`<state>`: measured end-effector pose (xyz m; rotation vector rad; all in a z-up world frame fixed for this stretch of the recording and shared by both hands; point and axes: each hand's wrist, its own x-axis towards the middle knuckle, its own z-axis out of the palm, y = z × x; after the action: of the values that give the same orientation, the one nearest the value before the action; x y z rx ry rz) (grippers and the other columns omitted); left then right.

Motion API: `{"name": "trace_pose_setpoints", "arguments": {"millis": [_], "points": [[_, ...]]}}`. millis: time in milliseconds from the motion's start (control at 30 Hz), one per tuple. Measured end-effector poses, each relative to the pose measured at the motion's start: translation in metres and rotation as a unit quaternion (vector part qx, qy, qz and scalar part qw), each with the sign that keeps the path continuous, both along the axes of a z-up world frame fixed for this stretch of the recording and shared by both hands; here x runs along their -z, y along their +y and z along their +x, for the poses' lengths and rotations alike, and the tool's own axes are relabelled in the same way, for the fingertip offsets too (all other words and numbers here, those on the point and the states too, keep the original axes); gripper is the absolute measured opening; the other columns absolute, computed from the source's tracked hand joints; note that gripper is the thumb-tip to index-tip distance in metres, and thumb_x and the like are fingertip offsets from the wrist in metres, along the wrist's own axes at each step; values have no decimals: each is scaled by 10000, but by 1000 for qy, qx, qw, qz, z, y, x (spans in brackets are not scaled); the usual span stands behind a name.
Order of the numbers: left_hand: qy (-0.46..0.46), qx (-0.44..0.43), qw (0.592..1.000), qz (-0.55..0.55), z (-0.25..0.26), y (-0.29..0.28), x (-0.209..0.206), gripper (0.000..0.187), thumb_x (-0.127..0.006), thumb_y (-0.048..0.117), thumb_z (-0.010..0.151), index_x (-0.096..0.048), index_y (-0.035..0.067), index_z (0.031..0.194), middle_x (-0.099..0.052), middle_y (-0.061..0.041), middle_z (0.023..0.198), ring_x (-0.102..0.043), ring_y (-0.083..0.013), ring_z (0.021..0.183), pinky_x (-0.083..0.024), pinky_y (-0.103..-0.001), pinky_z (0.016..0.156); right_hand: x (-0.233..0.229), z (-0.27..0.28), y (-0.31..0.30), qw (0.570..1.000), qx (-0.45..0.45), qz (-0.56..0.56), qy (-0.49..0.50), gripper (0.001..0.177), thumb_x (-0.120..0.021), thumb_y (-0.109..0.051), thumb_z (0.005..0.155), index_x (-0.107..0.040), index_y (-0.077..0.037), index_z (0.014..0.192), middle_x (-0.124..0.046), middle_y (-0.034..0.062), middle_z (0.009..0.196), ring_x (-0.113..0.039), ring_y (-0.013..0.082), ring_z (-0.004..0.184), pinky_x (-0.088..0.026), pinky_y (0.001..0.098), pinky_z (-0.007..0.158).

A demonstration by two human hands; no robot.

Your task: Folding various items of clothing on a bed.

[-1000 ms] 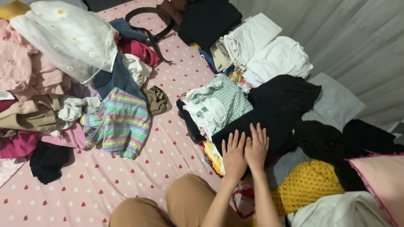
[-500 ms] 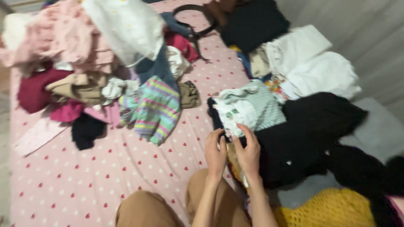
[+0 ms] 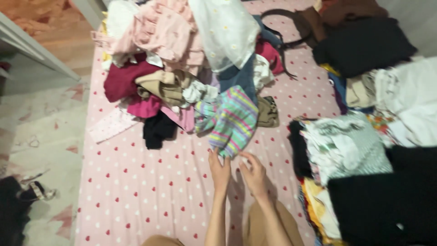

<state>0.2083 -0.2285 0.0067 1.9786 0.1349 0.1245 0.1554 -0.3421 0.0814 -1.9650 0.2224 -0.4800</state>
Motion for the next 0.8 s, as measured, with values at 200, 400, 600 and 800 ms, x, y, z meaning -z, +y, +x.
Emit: {"name": "trace_pose_setpoints", "arguments": {"millis": [200, 400, 600, 800], "points": [[2, -46, 967, -252, 44, 10, 28, 720, -712, 131, 897, -345, 9, 1504, -511, -220, 1438, -563, -300, 1297, -474, -367, 1034, 16, 30, 19, 995, -34, 42, 79, 316, -672, -105, 912, -699, -59, 1224, -751, 64, 1184, -715, 180, 1083, -555, 319, 922], [8, -14, 977, -213, 59, 3, 8, 265, -714, 80, 866, -730, -14, 1114, -712, -98, 974, -621, -145, 832, -508, -300, 753, 43, 44, 0, 982, -8, 146, 119, 317, -618, -143, 976, -665, -35, 1270, -743, 65, 1160, -698, 143, 1073, -547, 265, 907], [144, 265, 895, -329, 13, -1, 3, 79, -634, 14, 791, -693, -17, 747, -676, -57, 724, -616, -115, 661, -494, -254, 632, 9, 55, -1, 979, 34, 186, 72, 517, -726, -163, 883, -498, -53, 1333, -677, 42, 1100, -651, 109, 978, -521, 249, 821], [152, 97, 845, -504, -18, 25, -27, 309, -576, 254, 999, -735, -7, 954, -723, -43, 831, -636, -89, 703, -482, -250, 619, 35, 10, -10, 956, 41, 207, 205, 313, -691, -297, 1009, -713, -6, 1121, -515, 8, 814, -419, 100, 706, -338, 275, 589]]}}
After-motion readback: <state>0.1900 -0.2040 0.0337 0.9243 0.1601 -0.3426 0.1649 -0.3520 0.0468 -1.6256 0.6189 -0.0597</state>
